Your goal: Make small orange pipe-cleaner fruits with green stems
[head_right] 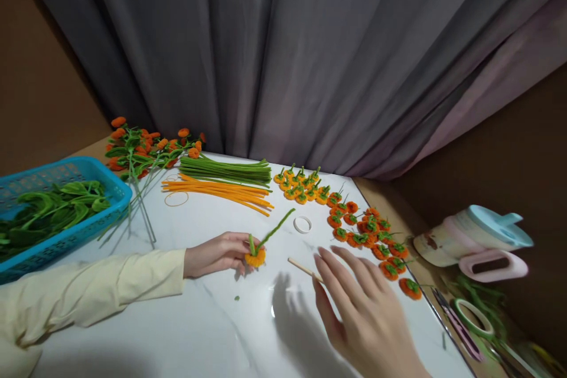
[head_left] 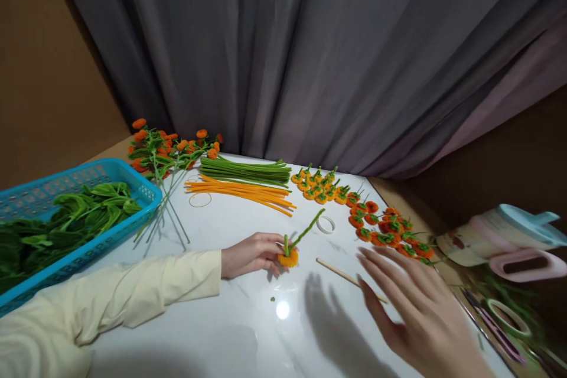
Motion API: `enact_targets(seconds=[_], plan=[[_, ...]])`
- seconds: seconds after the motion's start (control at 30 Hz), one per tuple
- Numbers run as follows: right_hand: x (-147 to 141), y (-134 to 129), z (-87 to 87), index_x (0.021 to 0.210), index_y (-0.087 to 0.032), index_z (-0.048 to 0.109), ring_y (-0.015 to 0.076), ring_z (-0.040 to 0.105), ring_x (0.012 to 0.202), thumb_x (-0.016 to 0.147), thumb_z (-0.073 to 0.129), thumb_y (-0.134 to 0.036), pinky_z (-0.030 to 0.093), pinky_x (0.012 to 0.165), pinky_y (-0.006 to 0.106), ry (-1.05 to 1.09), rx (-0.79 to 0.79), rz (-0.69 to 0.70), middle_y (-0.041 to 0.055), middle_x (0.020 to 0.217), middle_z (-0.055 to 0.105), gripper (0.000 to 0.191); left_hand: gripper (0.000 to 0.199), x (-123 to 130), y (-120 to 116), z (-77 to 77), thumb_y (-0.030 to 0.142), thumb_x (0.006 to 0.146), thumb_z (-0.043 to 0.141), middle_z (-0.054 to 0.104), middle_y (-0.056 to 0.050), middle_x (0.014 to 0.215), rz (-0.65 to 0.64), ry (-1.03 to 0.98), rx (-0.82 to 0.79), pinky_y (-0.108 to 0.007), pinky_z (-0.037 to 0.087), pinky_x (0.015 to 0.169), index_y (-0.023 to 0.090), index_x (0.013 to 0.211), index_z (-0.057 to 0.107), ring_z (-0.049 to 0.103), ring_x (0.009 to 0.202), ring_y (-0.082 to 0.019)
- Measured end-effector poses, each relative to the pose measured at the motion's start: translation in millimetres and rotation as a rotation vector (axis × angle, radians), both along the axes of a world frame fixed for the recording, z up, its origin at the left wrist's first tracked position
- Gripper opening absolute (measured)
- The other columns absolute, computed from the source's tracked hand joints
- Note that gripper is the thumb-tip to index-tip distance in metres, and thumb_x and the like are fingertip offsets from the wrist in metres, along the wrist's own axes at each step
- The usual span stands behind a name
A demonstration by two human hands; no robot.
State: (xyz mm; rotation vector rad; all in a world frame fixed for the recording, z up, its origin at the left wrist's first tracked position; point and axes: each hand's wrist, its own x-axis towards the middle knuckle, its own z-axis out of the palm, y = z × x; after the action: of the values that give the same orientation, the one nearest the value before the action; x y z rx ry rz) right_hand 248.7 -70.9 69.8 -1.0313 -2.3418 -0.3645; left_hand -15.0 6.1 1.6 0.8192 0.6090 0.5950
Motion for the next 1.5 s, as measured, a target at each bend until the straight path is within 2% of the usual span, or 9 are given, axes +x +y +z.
enact_targets(seconds=[0.1, 0.27, 0.43, 0.57, 0.67, 0.83, 1.03, 1.33, 1.5], plan=[[-10, 28, -25.5, 0.117, -0.011, 0.052, 0.0275, 0.057, 0.091, 0.084, 0.045, -0.017, 0.049, 0.068, 0.040, -0.240, -0.113, -0.045, 0.0140, 0.100, 0.064, 0.034, 0.022, -1, 0, 0.0, 0.019, 0.072, 0.061, 0.065, -0.011, 0.085, -0.009, 0.019, 0.008, -0.022, 0.046, 0.055, 0.008, 0.092, 0.060, 0.060, 0.065, -0.013], [-15, 39, -59.7, 0.115, -0.009, 0.050, 0.0223, 0.059, 0.076, 0.076, 0.041, -0.004, 0.050, 0.060, 0.033, -0.388, -0.285, -0.104, 0.0111, 0.090, 0.064, 0.041, 0.023, -1, 0, 1.1, 0.021, 0.073, 0.063, 0.063, -0.009, 0.080, -0.023, 0.047, 0.033, -0.020, 0.046, 0.052, 0.008, 0.091, 0.059, 0.058, 0.062, -0.011], [-24, 39, -53.4, 0.092, -0.014, 0.056, 0.0181, 0.057, 0.064, 0.077, 0.043, -0.001, 0.046, 0.051, 0.026, -0.411, -0.473, -0.142, 0.0066, 0.077, 0.060, 0.023, 0.029, 2, -3, -2.5, 0.027, 0.072, 0.065, 0.059, -0.003, 0.070, 0.028, 0.135, 0.088, -0.020, 0.044, 0.042, 0.010, 0.093, 0.055, 0.053, 0.051, -0.009], [-34, 30, -36.4, 0.106, -0.017, 0.052, 0.0154, 0.059, 0.069, 0.082, 0.038, -0.001, 0.047, 0.056, 0.025, -0.292, -0.557, -0.034, 0.0053, 0.085, 0.058, 0.032, 0.030, 4, -10, -8.6, 0.033, 0.077, 0.060, 0.055, 0.002, 0.063, 0.087, 0.286, 0.319, -0.022, 0.045, 0.044, 0.012, 0.098, 0.055, 0.051, 0.043, -0.008], [-43, 22, -28.4, 0.111, -0.014, 0.052, 0.0152, 0.058, 0.068, 0.086, 0.035, -0.002, 0.048, 0.056, 0.024, -0.290, -0.479, 0.058, 0.0065, 0.084, 0.057, 0.032, 0.028, 5, -15, -10.9, 0.032, 0.078, 0.058, 0.054, 0.003, 0.064, 0.146, 0.359, 0.429, -0.024, 0.051, 0.054, 0.012, 0.098, 0.056, 0.054, 0.048, -0.008], [-56, 25, -23.7, 0.097, -0.006, 0.061, 0.0194, 0.054, 0.065, 0.090, 0.027, -0.006, 0.043, 0.043, 0.028, -0.433, -0.135, 0.122, 0.0111, 0.077, 0.059, 0.035, 0.027, 5, -16, -12.6, 0.029, 0.078, 0.055, 0.055, 0.001, 0.070, 0.153, 0.401, 0.476, -0.025, 0.053, 0.057, 0.012, 0.099, 0.058, 0.058, 0.053, -0.010], [-63, 32, -22.1, 0.097, -0.002, 0.063, 0.0174, 0.053, 0.064, 0.088, 0.027, -0.003, 0.047, 0.046, 0.028, -0.541, -0.132, 0.146, 0.0206, 0.111, 0.059, 0.037, 0.023, 3, -16, -18.0, 0.021, 0.077, 0.054, 0.057, 0.000, 0.074, 0.140, 0.425, 0.557, -0.024, 0.055, 0.057, 0.015, 0.099, 0.059, 0.062, 0.058, -0.012], [-62, 38, -25.0, 0.112, 0.001, 0.057, 0.0238, 0.058, 0.074, 0.083, 0.037, -0.004, 0.050, 0.049, 0.031, -0.653, -0.037, 0.242, 0.0250, 0.114, 0.059, 0.036, 0.022, 3, -16, -19.7, 0.021, 0.077, 0.055, 0.057, 0.002, 0.073, 0.175, 0.436, 0.528, -0.025, 0.057, 0.056, 0.016, 0.098, 0.057, 0.063, 0.057, -0.012], [-64, 40, -29.8, 0.095, -0.002, 0.066, 0.0219, 0.057, 0.070, 0.085, 0.037, -0.005, 0.049, 0.044, 0.030, -0.621, -0.043, 0.195, 0.0228, 0.113, 0.060, 0.030, 0.020, 3, -16, -18.9, 0.024, 0.078, 0.055, 0.058, 0.001, 0.073, 0.179, 0.449, 0.535, -0.024, 0.057, 0.055, 0.016, 0.096, 0.057, 0.065, 0.056, -0.013]])
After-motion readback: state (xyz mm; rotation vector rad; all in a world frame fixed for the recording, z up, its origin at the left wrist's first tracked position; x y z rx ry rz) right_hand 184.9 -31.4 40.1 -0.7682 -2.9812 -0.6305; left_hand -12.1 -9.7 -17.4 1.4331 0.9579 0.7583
